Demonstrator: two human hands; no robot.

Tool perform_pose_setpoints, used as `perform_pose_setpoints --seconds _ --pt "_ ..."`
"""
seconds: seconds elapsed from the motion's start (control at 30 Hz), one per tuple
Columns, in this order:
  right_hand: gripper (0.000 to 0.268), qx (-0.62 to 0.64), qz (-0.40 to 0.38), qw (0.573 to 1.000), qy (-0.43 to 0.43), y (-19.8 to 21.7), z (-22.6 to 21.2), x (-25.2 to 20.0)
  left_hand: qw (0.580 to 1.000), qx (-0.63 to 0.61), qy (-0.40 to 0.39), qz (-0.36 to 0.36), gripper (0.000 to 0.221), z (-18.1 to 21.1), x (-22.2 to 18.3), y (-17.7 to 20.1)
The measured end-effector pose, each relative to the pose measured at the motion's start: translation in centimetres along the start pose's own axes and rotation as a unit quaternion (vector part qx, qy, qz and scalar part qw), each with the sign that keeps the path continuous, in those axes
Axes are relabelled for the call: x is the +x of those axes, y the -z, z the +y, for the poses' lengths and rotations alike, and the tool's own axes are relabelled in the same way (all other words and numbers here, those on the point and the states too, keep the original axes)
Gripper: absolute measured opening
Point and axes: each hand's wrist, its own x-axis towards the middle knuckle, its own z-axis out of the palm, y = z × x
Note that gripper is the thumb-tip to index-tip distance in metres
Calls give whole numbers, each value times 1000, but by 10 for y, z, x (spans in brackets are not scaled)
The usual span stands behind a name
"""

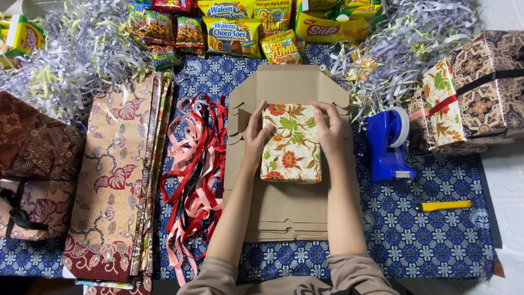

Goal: Tying a red ribbon into a bow around a small floral-patterned gift box.

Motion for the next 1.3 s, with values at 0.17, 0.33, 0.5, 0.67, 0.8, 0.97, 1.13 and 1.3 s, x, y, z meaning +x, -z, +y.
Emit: perform_pose_setpoints --seconds 0.17,0.33,0.5,0.67,0.8,0.97,1.13,1.3 --pt "33 -34 -19 999 10 6 -59 -6 996 77 -42 -8 52 1 -6 19" --pt "35 -50 25 997 61 17 -93 -13 982 170 -53 -63 44 67 -36 44" --pt "23 -56 23 988 140 20 -132 -41 923 372 -68 68 17 85 -61 101" --pt "21 -46 3 986 161 4 -145 -65 804 575 -33 147 23 47 -70 156" --pt "19 -33 -19 989 141 -7 -141 -78 778 606 -6 165 16 43 -75 157" --pt "17 -77 -47 986 142 -7 -132 -89 765 608 -80 197 9 40 -75 152" --pt "18 -78 -57 984 148 -19 -129 -98 875 449 -99 148 4 94 -91 91" --pt "68 3 -276 953 123 -34 -153 -109 879 456 -138 -10 6 133 -112 33"
